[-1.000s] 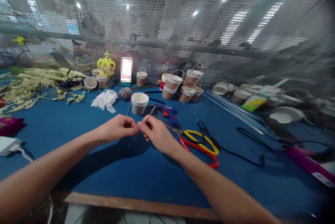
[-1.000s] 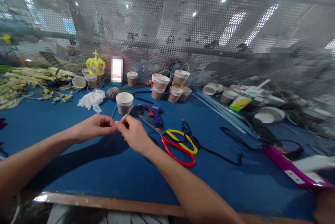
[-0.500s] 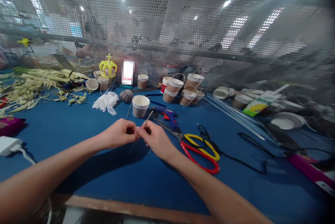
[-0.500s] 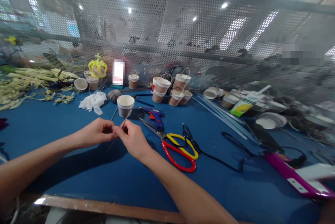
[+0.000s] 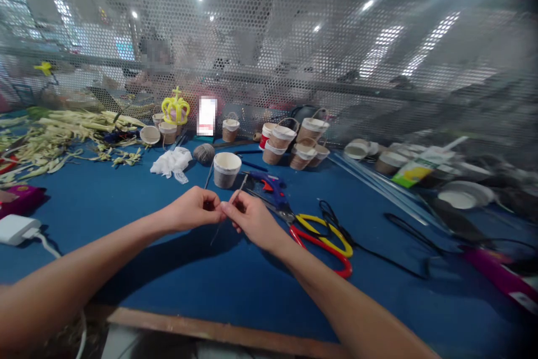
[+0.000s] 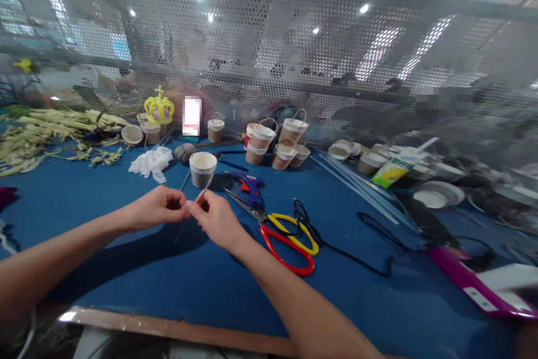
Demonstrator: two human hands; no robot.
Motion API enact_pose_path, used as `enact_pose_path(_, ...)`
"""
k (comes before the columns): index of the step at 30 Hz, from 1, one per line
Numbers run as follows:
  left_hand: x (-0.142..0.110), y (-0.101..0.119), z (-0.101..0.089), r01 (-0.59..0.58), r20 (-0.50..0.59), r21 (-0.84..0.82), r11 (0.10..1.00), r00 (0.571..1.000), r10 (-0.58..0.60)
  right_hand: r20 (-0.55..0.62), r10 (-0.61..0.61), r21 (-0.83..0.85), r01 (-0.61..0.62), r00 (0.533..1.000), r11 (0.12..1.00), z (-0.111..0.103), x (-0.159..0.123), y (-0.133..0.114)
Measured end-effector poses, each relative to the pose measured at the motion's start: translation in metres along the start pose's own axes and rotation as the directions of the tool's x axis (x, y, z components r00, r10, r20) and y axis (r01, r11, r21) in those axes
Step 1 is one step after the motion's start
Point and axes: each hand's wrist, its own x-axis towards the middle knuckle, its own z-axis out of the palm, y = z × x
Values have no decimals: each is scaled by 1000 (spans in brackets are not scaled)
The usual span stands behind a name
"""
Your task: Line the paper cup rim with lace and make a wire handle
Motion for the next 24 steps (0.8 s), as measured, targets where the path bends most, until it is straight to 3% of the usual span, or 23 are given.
enact_pose_path(3, -1, 0, 0, 9, 1, 5, 1000, 1000, -9, 4, 12, -9, -12, 1000, 1000, 0, 0, 0)
enact_pose_path(8, -3, 3, -2, 44, 66, -116, 992, 997, -36, 95, -28, 166, 12, 995, 986, -2, 0, -1)
enact_pose_path(11, -3, 4, -3, 59, 88, -142, 988, 995, -46, 131, -38, 156, 17, 991, 988, -4, 0, -1)
enact_pose_path(19, -2, 8, -10, 29, 114, -7, 1000, 993, -28, -1, 11, 18, -11, 1000, 1000, 1, 1, -3)
enact_pose_path(24, 2, 7, -13, 71, 110, 15, 997, 991, -72, -54, 14, -70, -18, 998, 997, 5, 6, -5)
